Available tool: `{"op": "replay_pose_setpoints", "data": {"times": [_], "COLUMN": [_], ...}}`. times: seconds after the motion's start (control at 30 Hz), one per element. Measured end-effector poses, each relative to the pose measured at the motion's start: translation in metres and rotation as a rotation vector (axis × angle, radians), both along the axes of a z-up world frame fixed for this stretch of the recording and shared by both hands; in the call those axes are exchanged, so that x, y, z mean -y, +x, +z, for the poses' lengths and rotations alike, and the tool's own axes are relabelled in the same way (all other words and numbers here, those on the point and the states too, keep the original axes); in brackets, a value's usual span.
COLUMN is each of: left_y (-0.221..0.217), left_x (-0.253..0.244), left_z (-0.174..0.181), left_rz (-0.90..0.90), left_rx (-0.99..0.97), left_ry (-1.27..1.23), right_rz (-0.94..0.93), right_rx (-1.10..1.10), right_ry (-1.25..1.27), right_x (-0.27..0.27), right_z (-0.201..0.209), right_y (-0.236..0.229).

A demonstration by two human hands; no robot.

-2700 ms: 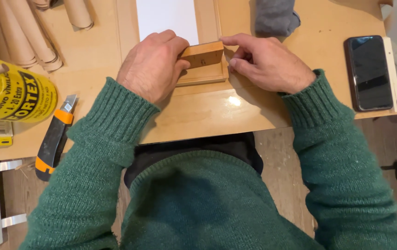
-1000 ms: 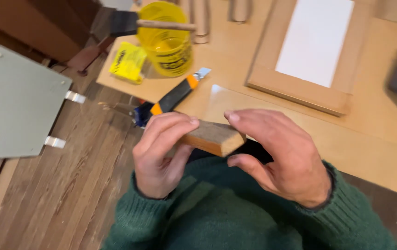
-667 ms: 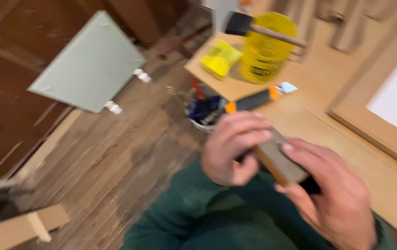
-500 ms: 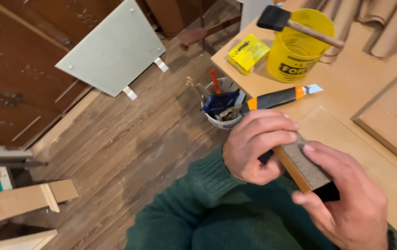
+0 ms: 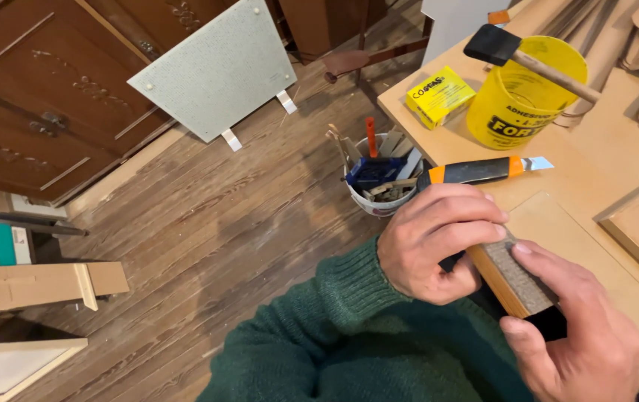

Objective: Assembling a picture frame by cleaning the backboard and gluing wooden strips to the frame.

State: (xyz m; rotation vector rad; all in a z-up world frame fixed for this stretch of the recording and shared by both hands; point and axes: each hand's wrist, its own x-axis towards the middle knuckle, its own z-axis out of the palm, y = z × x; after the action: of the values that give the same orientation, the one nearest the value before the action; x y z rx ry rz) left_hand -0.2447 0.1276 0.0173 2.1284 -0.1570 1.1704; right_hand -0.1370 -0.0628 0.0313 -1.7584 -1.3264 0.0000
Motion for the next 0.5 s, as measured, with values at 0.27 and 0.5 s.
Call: {"op": "replay_pose_setpoints", "data": {"times": [0.27, 0.5], "left_y": [0.018, 0.065], "left_x": [0.004, 0.056], "left_z": [0.004, -0.038], "left_rz": [-0.115, -0.288], "left_rx": [-0.049, -0.165], "left_ry": [0.104, -0.042], "right_rz": [-0.122, -0.369], "right_rx": [-0.077, -0.413], "right_ry": [-0.053, 0.062], "right_x": [0.014, 0.048], "right_z": [0.008, -0.005], "right_y": [0.001, 0.007]}}
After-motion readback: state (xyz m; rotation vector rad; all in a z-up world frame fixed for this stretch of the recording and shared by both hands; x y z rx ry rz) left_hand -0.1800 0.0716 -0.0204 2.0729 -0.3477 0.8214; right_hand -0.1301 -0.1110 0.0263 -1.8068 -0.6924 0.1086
